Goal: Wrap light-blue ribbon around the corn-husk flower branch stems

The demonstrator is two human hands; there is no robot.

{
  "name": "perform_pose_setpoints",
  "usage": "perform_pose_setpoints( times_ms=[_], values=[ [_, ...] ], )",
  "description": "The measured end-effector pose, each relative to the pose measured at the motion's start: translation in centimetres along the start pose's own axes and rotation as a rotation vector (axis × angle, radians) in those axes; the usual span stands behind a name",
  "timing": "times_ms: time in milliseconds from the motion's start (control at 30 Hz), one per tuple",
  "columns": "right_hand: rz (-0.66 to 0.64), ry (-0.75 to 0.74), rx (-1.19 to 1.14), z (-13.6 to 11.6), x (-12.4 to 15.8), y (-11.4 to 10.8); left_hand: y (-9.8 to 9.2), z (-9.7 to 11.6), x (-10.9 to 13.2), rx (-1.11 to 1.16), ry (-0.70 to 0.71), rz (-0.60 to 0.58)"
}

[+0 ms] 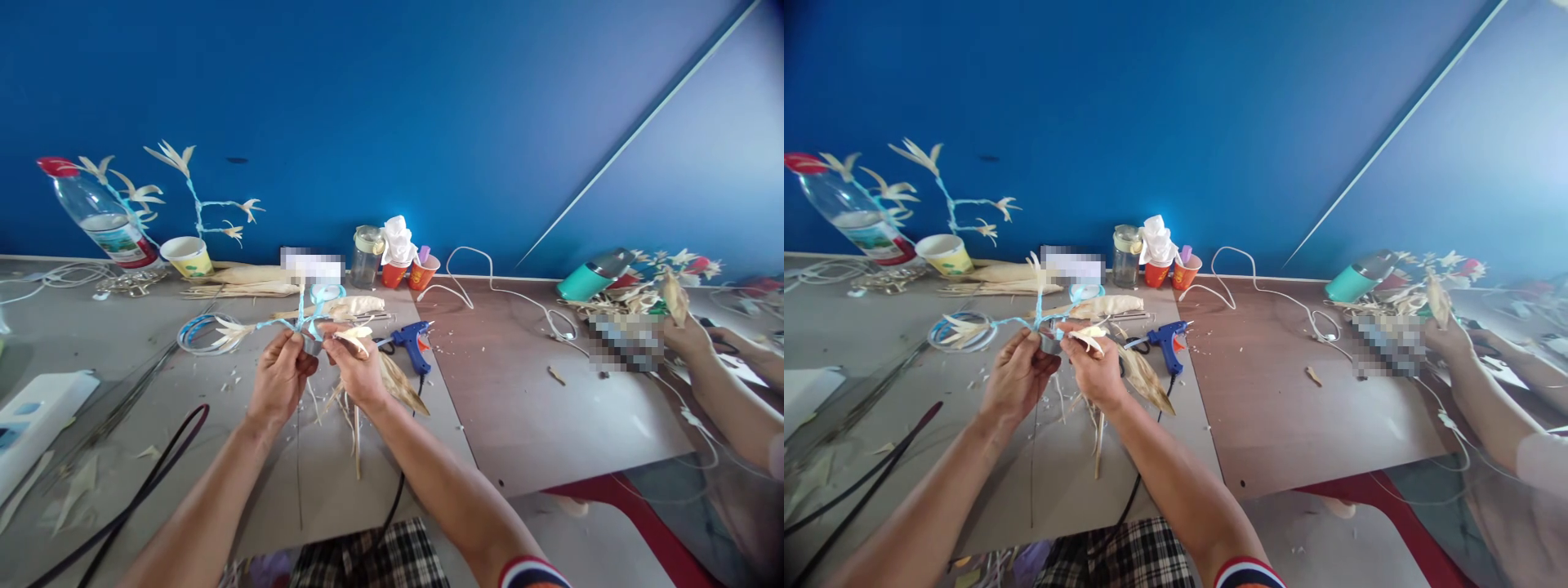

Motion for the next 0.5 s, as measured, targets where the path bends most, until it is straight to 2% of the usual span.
perform_pose_setpoints(
  times_ms=[100, 200, 300, 367, 500],
  values=[
    [-0.009, 0.013, 0.001, 0.4, -1.2, -0.9, -0.3, 0.3, -0.2, 0.005, 0.036, 0.006],
    [0.069, 0.070, -0.148, 0.5, -3.0, -3.0, -0.5, 0.6, -0.4, 0.023, 0.087, 0.006],
    [0.134, 0.002, -0.255, -1.2, -3.8, -5.0, -0.7, 0.7, -0.6, 0.013, 0.150, 0.007],
    [0.103, -0.144, -0.104, -3.3, -3.6, -5.2, -0.8, 0.6, -0.7, -0.032, 0.191, 0.003],
    [-0.170, -0.496, 0.584, -5.7, -1.6, -2.2, -0.8, 0.2, -0.7, -0.122, 0.220, -0.025]
  ],
)
Point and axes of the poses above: each hand's wrist, its own x-axis away from the middle knuckle, its own y-axis out of the palm, z = x × y, the point moved 5 cm from there along -x, towards the middle knuckle, and after that the axes turned 8 degrees about -x, right-handed, at the moved point
